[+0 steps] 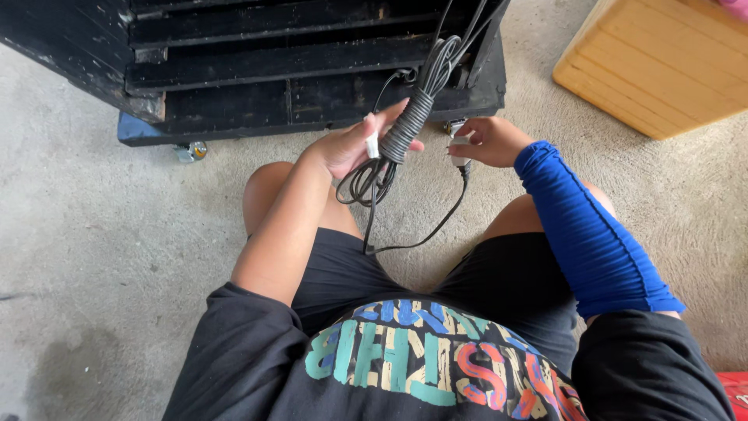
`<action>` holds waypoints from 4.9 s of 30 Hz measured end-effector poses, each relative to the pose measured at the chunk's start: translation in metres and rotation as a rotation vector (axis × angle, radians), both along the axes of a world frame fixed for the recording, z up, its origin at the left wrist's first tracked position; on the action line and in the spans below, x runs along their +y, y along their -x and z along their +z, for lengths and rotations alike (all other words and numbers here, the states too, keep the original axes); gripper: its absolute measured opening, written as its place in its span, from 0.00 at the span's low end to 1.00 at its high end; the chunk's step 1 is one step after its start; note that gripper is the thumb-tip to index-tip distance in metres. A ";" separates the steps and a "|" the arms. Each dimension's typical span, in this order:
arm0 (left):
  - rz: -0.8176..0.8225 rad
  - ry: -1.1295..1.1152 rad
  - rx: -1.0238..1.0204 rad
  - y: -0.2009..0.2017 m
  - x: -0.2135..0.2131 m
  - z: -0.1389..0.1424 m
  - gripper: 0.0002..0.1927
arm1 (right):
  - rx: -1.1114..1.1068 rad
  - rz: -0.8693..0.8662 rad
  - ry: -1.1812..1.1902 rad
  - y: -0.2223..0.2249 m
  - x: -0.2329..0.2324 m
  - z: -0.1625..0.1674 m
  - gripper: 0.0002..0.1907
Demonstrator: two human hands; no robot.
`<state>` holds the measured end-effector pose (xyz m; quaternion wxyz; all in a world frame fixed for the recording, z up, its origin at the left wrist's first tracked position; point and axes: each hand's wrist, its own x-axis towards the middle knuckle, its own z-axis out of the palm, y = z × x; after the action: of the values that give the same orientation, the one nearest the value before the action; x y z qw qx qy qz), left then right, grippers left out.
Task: The person sits on the floor and organizes a bundle of black cables attached to a black equipment case. They untangle the wires, coil them neatly, and secure the bundle with a zip tie.
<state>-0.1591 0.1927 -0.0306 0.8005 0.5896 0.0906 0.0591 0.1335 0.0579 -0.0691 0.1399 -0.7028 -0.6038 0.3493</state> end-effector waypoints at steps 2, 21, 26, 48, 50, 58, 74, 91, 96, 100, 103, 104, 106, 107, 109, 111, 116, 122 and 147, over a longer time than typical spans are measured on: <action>-0.085 0.060 -0.053 0.006 -0.004 -0.002 0.69 | -0.071 0.019 0.025 0.000 0.002 -0.008 0.29; 0.711 0.308 -0.089 -0.017 -0.019 0.002 0.15 | -0.338 0.119 0.337 0.091 0.013 -0.149 0.22; 0.746 0.172 -0.148 -0.024 -0.020 -0.004 0.14 | -0.425 0.129 0.365 0.084 0.023 -0.144 0.22; 0.707 -0.104 -0.337 -0.045 -0.008 0.103 0.18 | 0.962 -0.214 -0.329 0.038 0.004 0.127 0.11; 0.708 -0.022 -0.350 -0.056 -0.006 0.110 0.18 | 1.151 -0.156 -0.344 0.033 0.002 0.125 0.09; 0.896 0.132 -0.299 -0.079 -0.028 0.113 0.23 | 1.392 -0.221 -0.358 0.055 0.002 0.103 0.07; 0.605 0.370 -0.410 -0.048 -0.047 0.119 0.20 | 0.789 -0.279 -0.531 0.065 0.003 0.116 0.12; 0.767 0.223 -0.355 -0.055 -0.029 0.094 0.21 | -0.193 -0.163 -0.812 0.115 -0.025 0.174 0.15; 0.778 0.023 -0.350 -0.055 -0.025 0.093 0.19 | -0.243 -0.095 -0.838 0.106 -0.025 0.173 0.08; 0.778 -0.013 -0.351 -0.053 -0.016 0.090 0.15 | -0.262 -0.047 -0.925 0.108 -0.027 0.175 0.09; 0.792 0.092 -0.325 -0.056 -0.012 0.086 0.14 | -0.322 -0.018 -0.922 0.118 -0.028 0.175 0.10; 0.805 0.103 -0.330 -0.057 -0.011 0.085 0.13 | -0.337 -0.011 -0.912 0.120 -0.028 0.175 0.11; 0.819 0.127 -0.330 -0.057 -0.011 0.082 0.13 | -0.292 -0.024 -0.902 0.123 -0.029 0.174 0.11; 0.809 0.119 -0.339 -0.058 -0.010 0.081 0.13 | -0.269 -0.031 -0.898 0.123 -0.030 0.173 0.11; 0.799 0.107 -0.365 -0.059 -0.010 0.080 0.13 | -0.120 -0.065 -0.863 0.119 -0.031 0.171 0.09; 0.786 0.106 -0.380 -0.059 -0.010 0.080 0.15 | 0.025 -0.138 -0.767 0.111 -0.031 0.165 0.10; 0.715 0.279 -0.436 -0.056 -0.011 0.082 0.17 | 0.649 -0.344 -0.513 0.077 -0.010 0.137 0.17; 0.420 0.783 -0.671 -0.044 0.002 0.082 0.20 | -0.009 -0.171 -0.326 0.055 0.011 0.081 0.15; 0.776 0.019 -0.155 -0.044 0.029 0.058 0.33 | -0.154 -0.321 0.238 -0.010 0.056 -0.088 0.07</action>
<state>-0.1150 0.2215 0.0270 0.7286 0.4979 0.2465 0.4006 0.1436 0.1139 -0.1567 0.0635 -0.8261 -0.4474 0.3367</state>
